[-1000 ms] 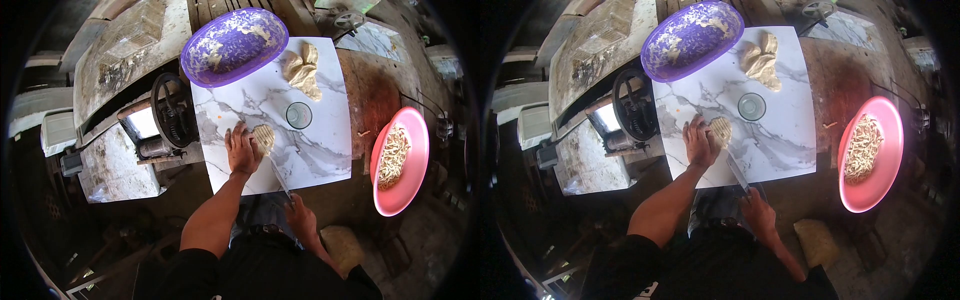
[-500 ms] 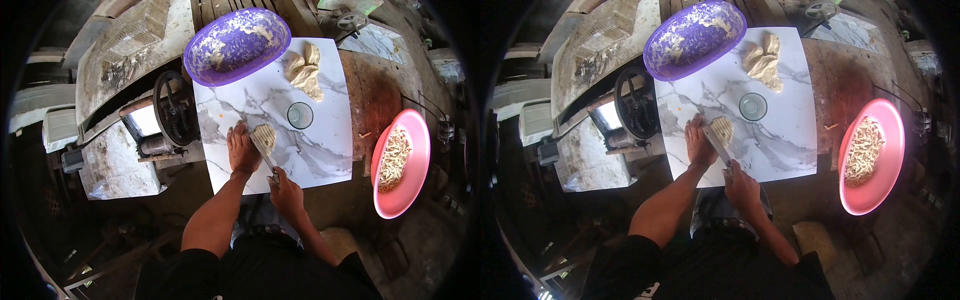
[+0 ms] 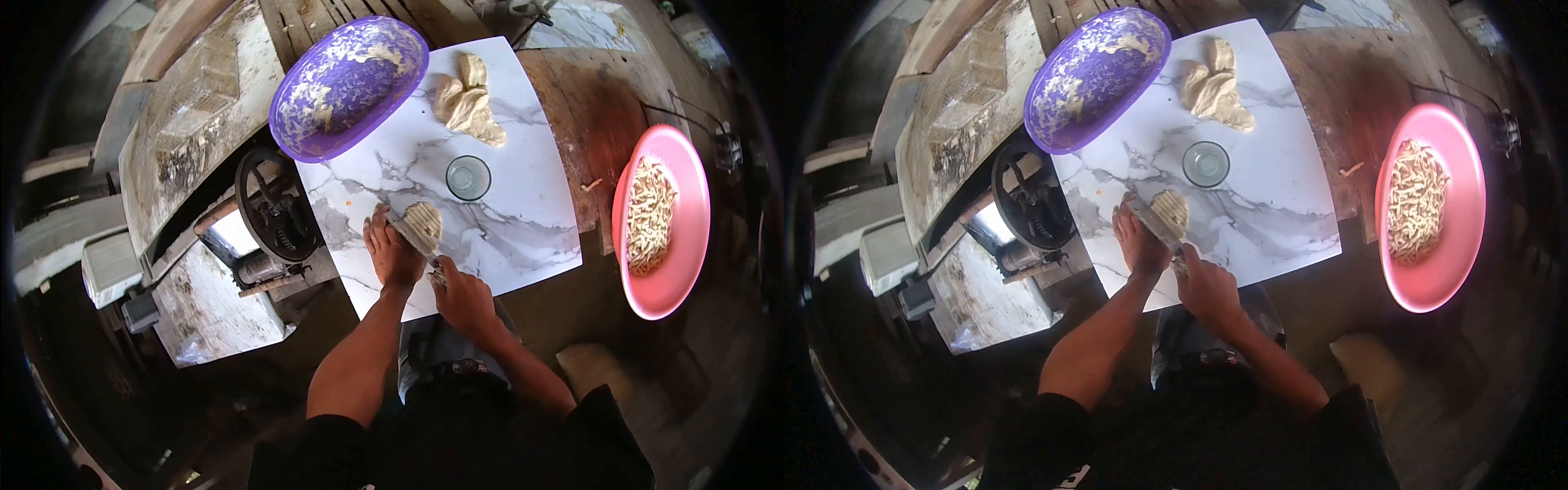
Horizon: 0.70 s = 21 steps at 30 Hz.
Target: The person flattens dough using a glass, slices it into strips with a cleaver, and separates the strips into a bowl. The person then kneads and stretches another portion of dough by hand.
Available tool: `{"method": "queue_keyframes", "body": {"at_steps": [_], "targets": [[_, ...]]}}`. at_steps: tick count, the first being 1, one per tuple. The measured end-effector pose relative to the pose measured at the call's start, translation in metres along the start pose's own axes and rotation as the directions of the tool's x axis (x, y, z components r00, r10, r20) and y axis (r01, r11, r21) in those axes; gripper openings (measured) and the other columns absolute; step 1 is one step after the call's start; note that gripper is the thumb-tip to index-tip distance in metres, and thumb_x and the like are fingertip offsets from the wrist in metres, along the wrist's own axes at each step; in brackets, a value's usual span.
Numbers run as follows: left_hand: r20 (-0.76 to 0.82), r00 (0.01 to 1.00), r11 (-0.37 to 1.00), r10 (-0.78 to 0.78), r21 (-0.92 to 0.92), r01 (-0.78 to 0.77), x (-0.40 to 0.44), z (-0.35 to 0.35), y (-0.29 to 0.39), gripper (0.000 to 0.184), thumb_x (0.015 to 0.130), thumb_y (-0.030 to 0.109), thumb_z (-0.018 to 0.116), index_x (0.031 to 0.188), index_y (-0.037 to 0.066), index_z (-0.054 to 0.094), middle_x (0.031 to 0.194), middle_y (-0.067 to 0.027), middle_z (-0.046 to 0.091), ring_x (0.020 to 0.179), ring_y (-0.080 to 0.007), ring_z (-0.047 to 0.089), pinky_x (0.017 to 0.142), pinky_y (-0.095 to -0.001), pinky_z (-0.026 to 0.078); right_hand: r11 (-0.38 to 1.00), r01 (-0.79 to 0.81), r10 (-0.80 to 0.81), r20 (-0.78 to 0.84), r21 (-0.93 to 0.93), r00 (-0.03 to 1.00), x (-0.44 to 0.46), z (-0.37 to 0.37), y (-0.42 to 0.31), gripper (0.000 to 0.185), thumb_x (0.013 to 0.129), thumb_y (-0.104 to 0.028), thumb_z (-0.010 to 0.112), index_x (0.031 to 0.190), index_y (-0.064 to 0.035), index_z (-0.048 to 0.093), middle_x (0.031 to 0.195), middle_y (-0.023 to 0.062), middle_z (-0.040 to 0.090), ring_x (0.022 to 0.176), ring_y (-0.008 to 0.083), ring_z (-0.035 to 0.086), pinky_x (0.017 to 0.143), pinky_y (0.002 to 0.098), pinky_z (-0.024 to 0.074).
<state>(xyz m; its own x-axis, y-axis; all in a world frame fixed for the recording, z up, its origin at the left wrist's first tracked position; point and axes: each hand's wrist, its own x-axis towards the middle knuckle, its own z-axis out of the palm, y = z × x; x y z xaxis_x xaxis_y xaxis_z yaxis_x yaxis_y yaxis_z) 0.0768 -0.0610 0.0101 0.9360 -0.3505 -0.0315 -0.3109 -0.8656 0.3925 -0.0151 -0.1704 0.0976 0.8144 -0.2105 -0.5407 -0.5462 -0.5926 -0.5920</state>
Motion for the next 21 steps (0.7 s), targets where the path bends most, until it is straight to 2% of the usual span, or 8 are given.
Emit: {"method": "queue_keyframes", "body": {"at_steps": [2,4,5,7,11,13,15,21], "targets": [[-0.004,1.000,1.000,0.008,0.004,-0.008,-0.001,0.000,-0.001,0.074,0.071,0.026,0.073,0.127,-0.006,0.037,0.143,-0.0147,0.032,0.141,-0.0309,0.023,0.118,-0.0496,0.013,1.000,-0.015,0.015,-0.008,0.011,1.000,0.001,-0.001,-0.004,0.036,0.090,-0.025,0.057,0.122,-0.0089,0.047,0.075,0.0213,0.066,0.070,0.0426,0.065,0.063,0.0539,0.0498],[0.038,0.999,1.000,-0.028,0.016,0.027,-0.003,-0.001,0.000,0.087,0.068,0.028,0.077,0.134,-0.005,0.031,0.145,-0.0172,0.029,0.140,-0.0325,0.022,0.118,-0.0506,0.013,0.999,-0.027,0.028,-0.010,0.020,1.000,0.001,-0.004,-0.007,0.036,0.090,-0.024,0.058,0.121,-0.0084,0.049,0.072,0.0215,0.066,0.069,0.0425,0.065,0.062,0.0531,0.0504],[0.046,0.999,1.000,-0.018,0.022,0.017,-0.005,-0.001,-0.001,0.087,0.068,0.028,0.077,0.134,-0.005,0.031,0.145,-0.0172,0.029,0.140,-0.0325,0.022,0.118,-0.0506,0.013,1.000,-0.016,0.016,0.002,0.002,1.000,0.000,-0.005,-0.008,0.033,0.091,-0.024,0.057,0.117,-0.0078,0.047,0.072,0.0209,0.065,0.069,0.0428,0.065,0.060,0.0541,0.0497],[0.030,0.999,0.997,-0.011,0.076,0.009,-0.004,0.003,-0.003,0.099,0.064,0.030,0.080,0.139,-0.004,0.025,0.146,-0.0189,0.026,0.140,-0.0323,0.022,0.118,-0.0510,0.013,1.000,-0.008,0.008,0.002,-0.006,1.000,0.000,-0.005,-0.006,0.030,0.091,-0.024,0.056,0.113,-0.0072,0.045,0.073,0.0202,0.065,0.069,0.0431,0.065,0.059,0.0552,0.0490],[0.057,0.998,0.992,0.006,0.122,-0.013,-0.004,0.005,-0.004,0.098,0.063,0.031,0.081,0.137,-0.003,0.027,0.145,-0.0166,0.028,0.140,-0.0317,0.022,0.118,-0.0509,0.013,1.000,-0.014,0.014,0.003,-0.011,1.000,-0.004,-0.006,-0.002,0.032,0.091,-0.025,0.055,0.115,-0.0072,0.045,0.073,0.0188,0.065,0.068,0.0428,0.065,0.059,0.0543,0.0503],[-0.014,0.999,0.999,0.041,-0.002,-0.041,-0.003,0.005,-0.004,0.105,0.056,0.024,0.083,0.140,0.001,0.024,0.142,-0.0178,0.028,0.138,-0.0385,0.021,0.117,-0.0517,0.013,1.000,-0.029,0.029,0.014,-0.009,0.999,-0.007,-0.005,0.001,0.032,0.091,-0.025,0.055,0.116,-0.0073,0.045,0.074,0.0184,0.065,0.069,0.0424,0.065,0.060,0.0543,0.0506],[-0.011,0.998,0.998,0.067,-0.008,-0.067,-0.002,0.004,-0.005,0.102,0.056,0.023,0.083,0.138,0.002,0.026,0.141,-0.0160,0.029,0.137,-0.0374,0.023,0.116,-0.0523,0.014,0.999,-0.037,0.037,0.008,0.000,0.999,-0.011,-0.002,0.006,0.042,0.087,-0.020,0.059,0.125,-0.0095,0.045,0.077,0.0209,0.067,0.072,0.0415,0.066,0.063,0.0539,0.0507],[-0.036,0.995,0.995,0.098,0.019,-0.097,-0.001,0.003,-0.004,0.090,0.057,0.024,0.083,0.129,0.005,0.032,0.137,-0.0117,0.032,0.135,-0.0348,0.027,0.115,-0.0545,0.016,0.998,-0.070,0.070,0.010,-0.003,0.997,-0.025,-0.001,0.013,0.041,0.088,-0.021,0.058,0.125,-0.0094,0.045,0.078,0.0188,0.068,0.071,0.0408,0.066,0.063,0.0527,0.0510]]}}
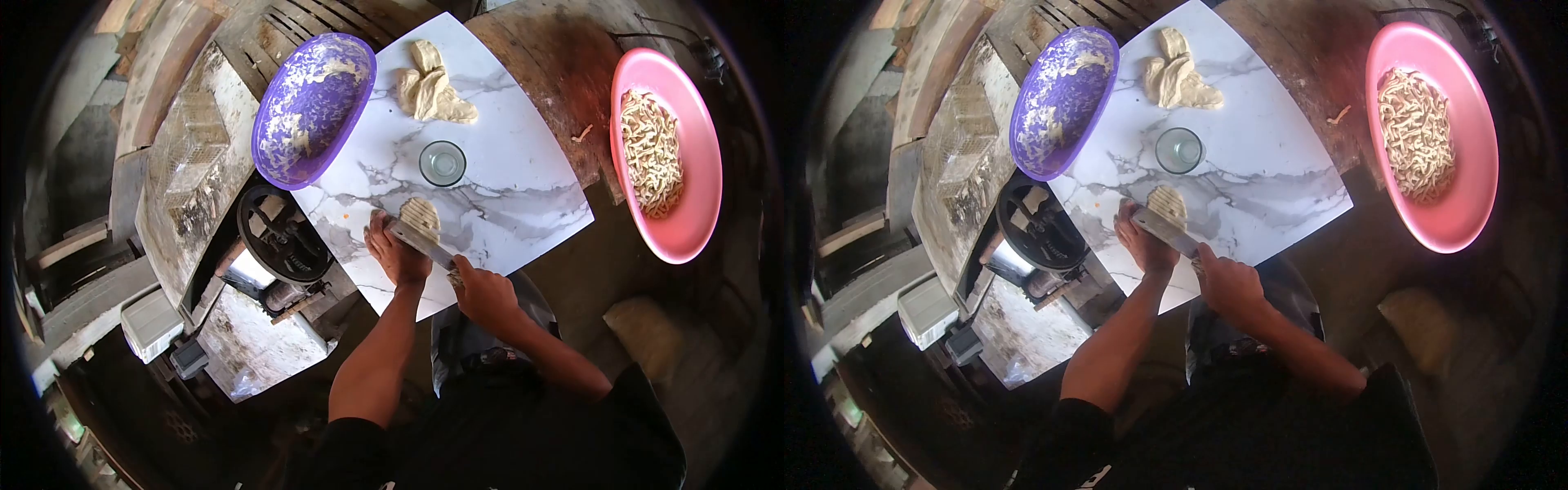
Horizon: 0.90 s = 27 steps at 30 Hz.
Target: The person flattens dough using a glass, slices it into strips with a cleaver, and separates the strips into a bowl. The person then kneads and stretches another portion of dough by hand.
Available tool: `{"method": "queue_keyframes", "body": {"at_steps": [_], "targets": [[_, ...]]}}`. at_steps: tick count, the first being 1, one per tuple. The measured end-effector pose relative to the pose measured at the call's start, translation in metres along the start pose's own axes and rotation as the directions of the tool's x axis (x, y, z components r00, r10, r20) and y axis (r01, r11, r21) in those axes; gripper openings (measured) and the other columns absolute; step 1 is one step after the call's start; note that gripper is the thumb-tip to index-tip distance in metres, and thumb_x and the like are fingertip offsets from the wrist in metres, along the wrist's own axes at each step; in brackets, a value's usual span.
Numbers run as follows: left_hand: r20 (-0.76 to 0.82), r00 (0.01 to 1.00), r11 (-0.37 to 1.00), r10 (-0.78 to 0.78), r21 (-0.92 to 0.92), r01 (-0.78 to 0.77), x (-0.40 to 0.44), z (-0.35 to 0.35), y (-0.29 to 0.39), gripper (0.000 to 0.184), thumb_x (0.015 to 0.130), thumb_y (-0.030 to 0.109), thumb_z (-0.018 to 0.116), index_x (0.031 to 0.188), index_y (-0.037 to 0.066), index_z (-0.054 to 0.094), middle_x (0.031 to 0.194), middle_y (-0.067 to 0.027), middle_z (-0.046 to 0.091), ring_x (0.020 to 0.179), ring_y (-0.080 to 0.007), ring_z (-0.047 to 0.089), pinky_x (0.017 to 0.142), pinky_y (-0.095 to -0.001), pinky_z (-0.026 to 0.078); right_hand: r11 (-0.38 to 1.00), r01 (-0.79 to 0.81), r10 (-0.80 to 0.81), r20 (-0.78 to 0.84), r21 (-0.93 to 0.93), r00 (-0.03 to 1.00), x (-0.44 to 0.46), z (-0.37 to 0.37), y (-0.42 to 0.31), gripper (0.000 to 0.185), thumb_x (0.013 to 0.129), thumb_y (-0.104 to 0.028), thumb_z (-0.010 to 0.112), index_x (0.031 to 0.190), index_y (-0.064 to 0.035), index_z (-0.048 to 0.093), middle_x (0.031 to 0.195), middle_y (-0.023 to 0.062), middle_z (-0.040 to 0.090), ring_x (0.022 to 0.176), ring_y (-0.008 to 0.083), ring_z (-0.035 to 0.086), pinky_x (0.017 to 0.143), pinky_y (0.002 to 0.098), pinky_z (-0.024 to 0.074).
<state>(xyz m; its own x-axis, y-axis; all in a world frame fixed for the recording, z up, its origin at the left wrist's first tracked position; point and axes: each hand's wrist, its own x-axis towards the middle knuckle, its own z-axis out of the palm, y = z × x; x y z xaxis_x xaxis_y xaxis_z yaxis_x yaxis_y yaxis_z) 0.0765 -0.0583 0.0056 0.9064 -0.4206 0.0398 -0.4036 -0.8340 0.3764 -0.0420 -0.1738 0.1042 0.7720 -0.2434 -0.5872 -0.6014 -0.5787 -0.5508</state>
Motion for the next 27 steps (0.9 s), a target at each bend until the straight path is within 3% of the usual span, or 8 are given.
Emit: {"method": "queue_keyframes", "body": {"at_steps": [4,8,10,17,20,22,27], "targets": [[-0.056,0.998,0.999,0.040,-0.012,-0.041,0.001,0.002,-0.001,0.077,0.058,0.025,0.082,0.118,0.007,0.037,0.136,-0.0113,0.033,0.133,-0.0358,0.029,0.114,-0.0548,0.017,0.999,0.029,-0.027,-0.066,0.024,0.997,-0.006,0.006,0.009,0.040,0.088,-0.022,0.059,0.124,-0.0095,0.046,0.077,0.0195,0.067,0.070,0.0405,0.066,0.062,0.0526,0.0511],[-0.073,0.996,0.998,0.055,-0.003,-0.055,0.001,0.002,0.000,0.071,0.058,0.026,0.082,0.112,0.008,0.038,0.136,-0.0112,0.034,0.133,-0.0368,0.029,0.114,-0.0546,0.017,0.999,-0.018,0.018,0.013,0.039,1.000,-0.016,-0.004,0.009,0.043,0.089,-0.023,0.058,0.126,-0.0067,0.045,0.080,0.0196,0.067,0.073,0.0418,0.065,0.064,0.0535,0.0515],[-0.013,1.000,1.000,-0.014,-0.026,0.014,0.000,0.000,0.001,0.060,0.065,0.022,0.076,0.110,0.004,0.042,0.138,-0.0129,0.034,0.139,-0.0337,0.024,0.117,-0.0529,0.011,0.998,-0.028,0.027,0.010,0.051,1.000,-0.020,-0.003,0.013,0.042,0.089,-0.023,0.058,0.126,-0.0072,0.045,0.081,0.0199,0.067,0.073,0.0421,0.065,0.064,0.0538,0.0514],[-0.008,1.000,1.000,0.003,-0.028,-0.004,0.000,-0.002,0.002,0.037,0.078,0.013,0.063,0.108,0.002,0.044,0.137,-0.0143,0.037,0.137,-0.0348,0.027,0.116,-0.0533,0.014,0.999,-0.039,0.041,-0.049,0.029,0.998,-0.047,0.008,0.037,0.042,0.089,-0.027,0.059,0.126,-0.0104,0.048,0.082,0.0193,0.068,0.071,0.0414,0.065,0.061,0.0534,0.0516],[-0.107,0.994,0.999,-0.011,-0.053,0.005,-0.001,0.008,-0.001,0.022,0.086,0.008,0.052,0.106,0.002,0.045,0.135,-0.0156,0.041,0.136,-0.0349,0.031,0.115,-0.0543,0.017,0.998,-0.049,0.052,-0.114,0.031,0.992,-0.061,0.017,0.048,0.038,0.089,-0.026,0.061,0.122,-0.0109,0.051,0.081,0.0184,0.068,0.071,0.0410,0.065,0.062,0.0525,0.0512],[-0.202,0.979,0.993,0.033,-0.106,-0.055,0.000,0.013,-0.004,0.013,0.091,0.009,0.045,0.103,0.006,0.047,0.132,-0.0164,0.045,0.130,-0.0395,0.037,0.112,-0.0555,0.022,0.999,-0.038,0.043,-0.172,0.030,0.984,-0.068,0.017,0.053,0.034,0.088,-0.024,0.062,0.119,-0.0113,0.054,0.080,0.0177,0.068,0.072,0.0408,0.065,0.063,0.0519,0.0507],[-0.271,0.960,0.950,-0.070,-0.311,-0.019,-0.002,0.019,-0.012,0.011,0.093,0.010,0.045,0.101,0.005,0.051,0.133,-0.0160,0.049,0.131,-0.0362,0.040,0.112,-0.0558,0.021,0.994,0.045,-0.026,-0.181,0.102,0.983,-0.073,0.011,0.056,0.032,0.089,-0.024,0.061,0.117,-0.0098,0.055,0.082,0.0173,0.068,0.075,0.0400,0.065,0.065,0.0501,0.0513]]}}
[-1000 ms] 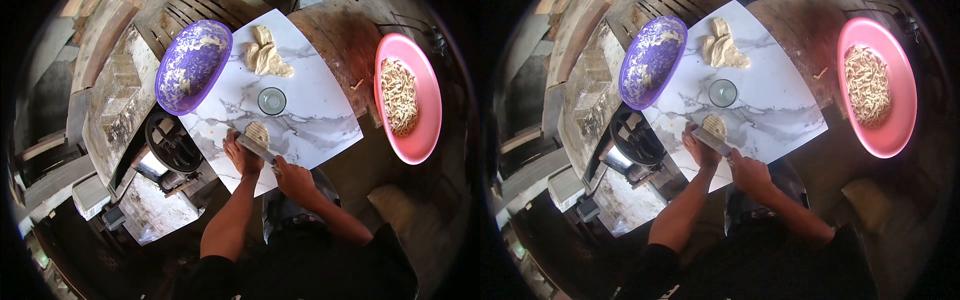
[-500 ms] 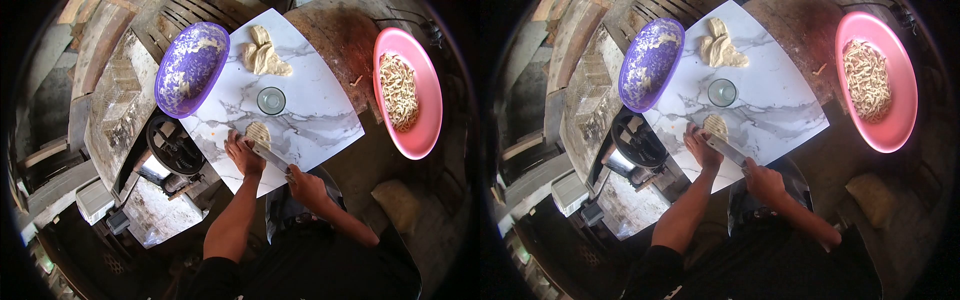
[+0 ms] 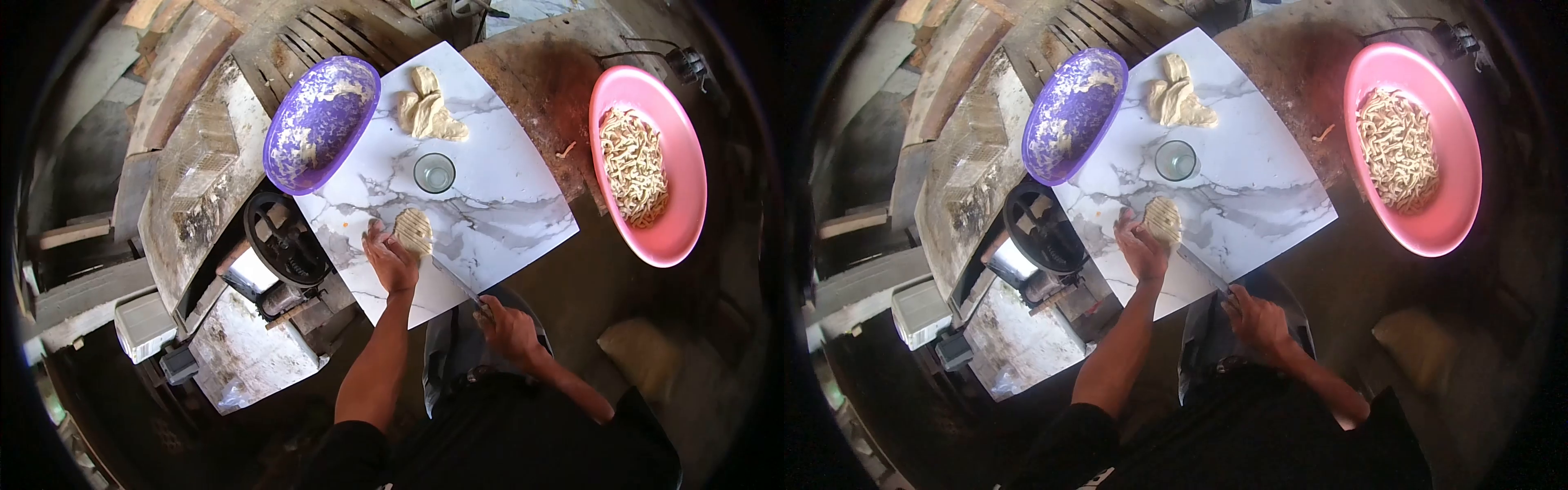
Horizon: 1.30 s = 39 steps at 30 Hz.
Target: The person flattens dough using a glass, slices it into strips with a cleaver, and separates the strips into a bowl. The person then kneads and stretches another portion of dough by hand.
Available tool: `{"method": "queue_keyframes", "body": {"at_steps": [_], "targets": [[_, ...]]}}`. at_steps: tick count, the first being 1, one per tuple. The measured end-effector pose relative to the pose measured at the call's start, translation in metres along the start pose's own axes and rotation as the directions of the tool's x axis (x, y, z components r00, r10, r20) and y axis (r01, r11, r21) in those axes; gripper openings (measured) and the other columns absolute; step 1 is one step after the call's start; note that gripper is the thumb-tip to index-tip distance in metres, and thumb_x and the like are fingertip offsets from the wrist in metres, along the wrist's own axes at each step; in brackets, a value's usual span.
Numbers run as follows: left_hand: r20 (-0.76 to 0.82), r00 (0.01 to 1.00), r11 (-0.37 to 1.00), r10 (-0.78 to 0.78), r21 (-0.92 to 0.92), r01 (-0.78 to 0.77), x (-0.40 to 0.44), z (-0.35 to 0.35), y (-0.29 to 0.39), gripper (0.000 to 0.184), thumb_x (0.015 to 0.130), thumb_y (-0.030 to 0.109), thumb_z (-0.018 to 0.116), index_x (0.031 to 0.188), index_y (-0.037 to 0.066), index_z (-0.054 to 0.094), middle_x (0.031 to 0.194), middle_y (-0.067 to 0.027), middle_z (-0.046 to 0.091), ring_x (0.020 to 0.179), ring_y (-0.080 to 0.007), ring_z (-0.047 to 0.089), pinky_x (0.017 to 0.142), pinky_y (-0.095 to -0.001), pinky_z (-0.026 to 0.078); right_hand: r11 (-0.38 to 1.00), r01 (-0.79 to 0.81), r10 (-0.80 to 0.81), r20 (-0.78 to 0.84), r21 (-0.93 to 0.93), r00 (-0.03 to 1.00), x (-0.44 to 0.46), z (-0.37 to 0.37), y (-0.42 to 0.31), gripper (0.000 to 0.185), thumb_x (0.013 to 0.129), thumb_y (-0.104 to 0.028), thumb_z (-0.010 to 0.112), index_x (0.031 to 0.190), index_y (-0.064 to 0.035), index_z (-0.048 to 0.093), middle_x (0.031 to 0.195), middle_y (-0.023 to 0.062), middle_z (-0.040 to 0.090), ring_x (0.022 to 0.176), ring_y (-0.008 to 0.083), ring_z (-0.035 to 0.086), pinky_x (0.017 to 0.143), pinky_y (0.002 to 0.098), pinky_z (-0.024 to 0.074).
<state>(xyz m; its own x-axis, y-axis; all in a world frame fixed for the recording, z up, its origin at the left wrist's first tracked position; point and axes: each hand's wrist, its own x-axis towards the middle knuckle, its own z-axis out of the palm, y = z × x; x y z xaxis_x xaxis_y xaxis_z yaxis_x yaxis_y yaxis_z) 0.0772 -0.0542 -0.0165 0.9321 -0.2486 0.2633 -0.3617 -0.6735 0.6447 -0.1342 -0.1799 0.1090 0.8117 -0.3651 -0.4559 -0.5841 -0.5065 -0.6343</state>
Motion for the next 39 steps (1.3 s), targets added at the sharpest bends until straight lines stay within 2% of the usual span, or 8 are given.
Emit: {"method": "queue_keyframes", "body": {"at_steps": [3,5,9,14,17,23,32,39], "targets": [[-0.031,0.999,0.997,0.040,0.065,-0.038,-0.009,-0.008,0.002,0.016,0.093,0.012,0.047,0.106,0.005,0.052,0.134,-0.0155,0.050,0.132,-0.0328,0.039,0.112,-0.0542,0.021,0.998,0.054,-0.054,0.002,-0.025,0.999,0.003,0.000,0.001,0.036,0.091,-0.031,0.058,0.121,-0.0108,0.052,0.086,0.0175,0.069,0.077,0.0408,0.065,0.064,0.0499,0.0522],[-0.008,0.999,0.974,-0.045,0.220,0.046,-0.019,-0.015,0.012,0.021,0.092,0.015,0.049,0.110,0.007,0.053,0.134,-0.0134,0.049,0.134,-0.0295,0.038,0.113,-0.0524,0.019,0.997,0.071,-0.071,0.008,-0.015,0.997,0.010,0.003,-0.004,0.036,0.091,-0.030,0.058,0.121,-0.0107,0.051,0.085,0.0171,0.069,0.077,0.0404,0.065,0.064,0.0499,0.0520],[0.042,0.994,0.960,-0.097,0.267,0.082,-0.015,-0.012,0.007,0.028,0.085,0.019,0.058,0.111,0.009,0.054,0.137,-0.0104,0.046,0.137,-0.0271,0.034,0.114,-0.0501,0.017,0.989,0.149,-0.150,-0.013,-0.019,0.989,0.030,0.020,-0.018,0.035,0.090,-0.027,0.058,0.119,-0.0101,0.050,0.083,0.0157,0.068,0.075,0.0382,0.066,0.063,0.0494,0.0519],[0.105,0.989,0.931,-0.102,0.359,0.058,-0.016,-0.014,0.009,0.059,0.069,0.025,0.074,0.121,0.012,0.048,0.141,-0.0067,0.040,0.141,-0.0238,0.026,0.115,-0.0482,0.014,0.989,0.147,-0.148,-0.015,-0.016,0.989,0.050,0.034,-0.035,0.032,0.089,-0.024,0.058,0.116,-0.0086,0.050,0.081,0.0149,0.068,0.071,0.0372,0.066,0.061,0.0490,0.0522],[0.121,0.988,0.920,-0.091,0.391,0.037,-0.011,-0.018,0.018,0.067,0.067,0.025,0.076,0.123,0.009,0.044,0.137,-0.0069,0.041,0.135,-0.0262,0.032,0.113,-0.0480,0.019,0.987,0.157,-0.158,-0.052,-0.031,0.986,0.056,0.041,-0.035,0.032,0.089,-0.024,0.058,0.115,-0.0082,0.050,0.079,0.0148,0.067,0.070,0.0371,0.066,0.060,0.0493,0.0521],[0.162,0.981,0.929,-0.108,0.368,0.041,-0.009,-0.021,0.021,0.077,0.062,0.025,0.080,0.124,0.001,0.042,0.142,-0.0103,0.036,0.139,-0.0267,0.028,0.116,-0.0489,0.015,0.983,0.138,-0.147,-0.069,-0.123,0.987,0.063,0.042,-0.039,0.036,0.083,-0.020,0.063,0.116,-0.0096,0.055,0.080,0.0108,0.069,0.066,0.0322,0.067,0.056,0.0442,0.0527],[0.164,0.980,0.915,-0.113,0.402,0.039,-0.006,-0.021,0.023,0.086,0.054,0.023,0.082,0.126,0.004,0.039,0.138,-0.0084,0.036,0.135,-0.0280,0.029,0.114,-0.0480,0.017,0.983,0.152,-0.160,-0.074,-0.100,0.984,0.065,0.040,-0.044,0.033,0.089,-0.026,0.058,0.115,-0.0077,0.049,0.073,0.0158,0.065,0.062,0.0360,0.065,0.053,0.0480,0.0514],[0.149,0.983,0.912,-0.106,0.409,0.036,-0.010,-0.015,0.014,0.081,0.060,0.021,0.080,0.127,0.002,0.038,0.143,-0.0111,0.034,0.137,-0.0286,0.028,0.114,-0.0480,0.018,0.989,0.135,-0.132,0.052,-0.063,0.990,0.075,0.029,-0.053,0.035,0.089,-0.023,0.056,0.118,-0.0049,0.047,0.076,0.0176,0.066,0.066,0.0376,0.066,0.057,0.0497,0.0511]]}}
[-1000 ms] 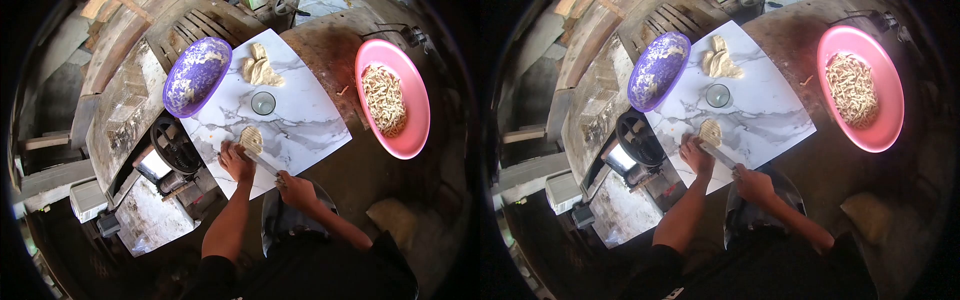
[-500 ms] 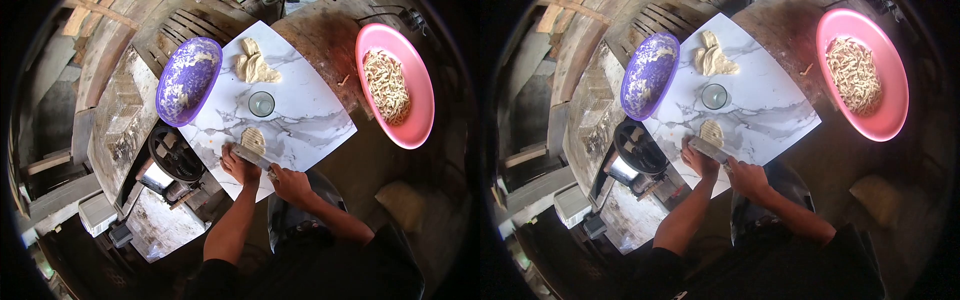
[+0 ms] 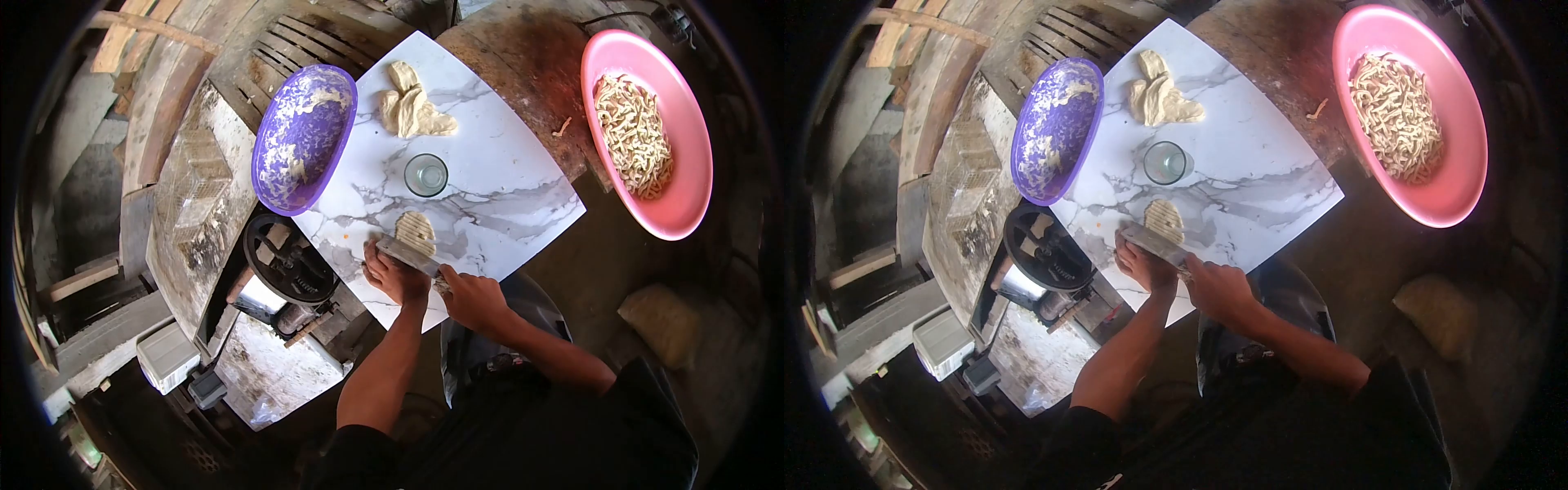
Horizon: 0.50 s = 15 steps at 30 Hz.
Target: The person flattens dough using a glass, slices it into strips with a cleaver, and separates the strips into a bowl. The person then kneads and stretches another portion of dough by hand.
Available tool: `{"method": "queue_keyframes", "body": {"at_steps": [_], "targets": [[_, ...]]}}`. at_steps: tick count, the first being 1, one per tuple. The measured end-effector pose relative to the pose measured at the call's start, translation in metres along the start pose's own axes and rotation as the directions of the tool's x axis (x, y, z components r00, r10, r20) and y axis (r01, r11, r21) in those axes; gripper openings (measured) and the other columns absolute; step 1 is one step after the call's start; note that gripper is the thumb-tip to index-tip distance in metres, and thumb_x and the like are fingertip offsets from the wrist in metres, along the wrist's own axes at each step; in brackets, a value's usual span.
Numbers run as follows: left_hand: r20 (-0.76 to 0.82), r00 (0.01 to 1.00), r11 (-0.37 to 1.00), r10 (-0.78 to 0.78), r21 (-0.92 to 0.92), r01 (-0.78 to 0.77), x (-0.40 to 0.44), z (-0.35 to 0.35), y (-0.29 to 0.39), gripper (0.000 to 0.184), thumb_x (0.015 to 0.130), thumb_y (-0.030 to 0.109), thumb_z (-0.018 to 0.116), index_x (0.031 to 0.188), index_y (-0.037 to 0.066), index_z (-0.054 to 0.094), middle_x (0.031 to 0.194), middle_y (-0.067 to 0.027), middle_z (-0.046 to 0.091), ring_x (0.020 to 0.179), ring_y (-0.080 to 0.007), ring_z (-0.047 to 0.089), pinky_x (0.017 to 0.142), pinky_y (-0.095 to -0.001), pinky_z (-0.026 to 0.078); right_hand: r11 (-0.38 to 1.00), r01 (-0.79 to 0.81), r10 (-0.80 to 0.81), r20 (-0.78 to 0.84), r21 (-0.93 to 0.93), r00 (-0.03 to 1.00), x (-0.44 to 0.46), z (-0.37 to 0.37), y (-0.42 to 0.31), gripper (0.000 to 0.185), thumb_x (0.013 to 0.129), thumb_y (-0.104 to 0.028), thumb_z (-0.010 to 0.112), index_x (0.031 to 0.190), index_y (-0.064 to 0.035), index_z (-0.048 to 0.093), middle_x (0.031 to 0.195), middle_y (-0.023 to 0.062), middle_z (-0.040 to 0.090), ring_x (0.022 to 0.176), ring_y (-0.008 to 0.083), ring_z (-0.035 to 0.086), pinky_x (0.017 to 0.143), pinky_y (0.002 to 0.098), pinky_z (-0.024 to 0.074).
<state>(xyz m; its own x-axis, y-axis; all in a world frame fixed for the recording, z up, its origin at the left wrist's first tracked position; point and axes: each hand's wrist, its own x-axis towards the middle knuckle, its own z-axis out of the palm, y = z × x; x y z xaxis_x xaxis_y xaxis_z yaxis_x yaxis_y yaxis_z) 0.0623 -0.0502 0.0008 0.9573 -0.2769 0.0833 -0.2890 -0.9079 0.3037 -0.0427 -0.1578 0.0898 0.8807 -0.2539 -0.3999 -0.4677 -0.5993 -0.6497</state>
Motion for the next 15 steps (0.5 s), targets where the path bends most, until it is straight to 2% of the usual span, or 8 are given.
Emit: {"method": "queue_keyframes", "body": {"at_steps": [2,5,9,11,15], "targets": [[0.012,1.000,0.998,-0.024,0.052,0.024,-0.002,0.007,-0.005,0.081,0.061,0.025,0.079,0.125,-0.002,0.037,0.142,-0.0143,0.034,0.140,-0.0283,0.026,0.116,-0.0477,0.014,1.000,-0.029,0.029,0.029,0.008,0.999,0.005,-0.005,-0.007,0.033,0.089,-0.021,0.055,0.116,-0.0039,0.047,0.076,0.0180,0.067,0.067,0.0379,0.066,0.058,0.0501,0.0510],[-0.009,1.000,0.991,-0.011,0.130,0.012,-0.006,0.022,-0.019,0.082,0.061,0.025,0.079,0.125,-0.002,0.036,0.142,-0.0151,0.034,0.140,-0.0286,0.026,0.116,-0.0475,0.014,0.997,-0.083,0.082,0.083,0.010,0.993,0.008,-0.007,-0.016,0.030,0.089,-0.018,0.053,0.113,-0.0026,0.046,0.077,0.0189,0.067,0.069,0.0386,0.066,0.060,0.0512,0.0508],[0.021,0.999,0.991,-0.036,0.130,0.033,-0.004,0.013,-0.013,0.081,0.061,0.025,0.080,0.124,-0.002,0.037,0.141,-0.0149,0.035,0.140,-0.0290,0.026,0.116,-0.0477,0.015,0.994,-0.105,0.104,0.116,-0.003,0.988,0.004,-0.012,-0.013,0.030,0.089,-0.017,0.051,0.114,-0.0027,0.044,0.077,0.0199,0.067,0.070,0.0398,0.066,0.062,0.0525,0.0507],[0.013,1.000,1.000,0.017,0.017,-0.017,-0.001,-0.002,0.001,0.078,0.061,0.024,0.080,0.123,0.001,0.038,0.141,-0.0141,0.036,0.140,-0.0285,0.026,0.116,-0.0481,0.016,0.994,-0.110,0.110,0.121,-0.004,0.987,-0.001,-0.014,-0.007,0.030,0.088,-0.017,0.052,0.114,-0.0032,0.044,0.077,0.0199,0.066,0.070,0.0400,0.067,0.061,0.0526,0.0509],[-0.002,1.000,1.000,-0.009,-0.006,0.009,0.001,-0.005,0.006,0.080,0.061,0.023,0.080,0.126,0.005,0.037,0.136,-0.0132,0.039,0.133,-0.0299,0.030,0.113,-0.0483,0.017,0.988,-0.154,0.156,0.160,-0.025,0.975,-0.021,-0.021,0.003,0.030,0.088,-0.017,0.053,0.114,-0.0047,0.044,0.077,0.0198,0.066,0.071,0.0402,0.067,0.062,0.0532,0.0514]]}}
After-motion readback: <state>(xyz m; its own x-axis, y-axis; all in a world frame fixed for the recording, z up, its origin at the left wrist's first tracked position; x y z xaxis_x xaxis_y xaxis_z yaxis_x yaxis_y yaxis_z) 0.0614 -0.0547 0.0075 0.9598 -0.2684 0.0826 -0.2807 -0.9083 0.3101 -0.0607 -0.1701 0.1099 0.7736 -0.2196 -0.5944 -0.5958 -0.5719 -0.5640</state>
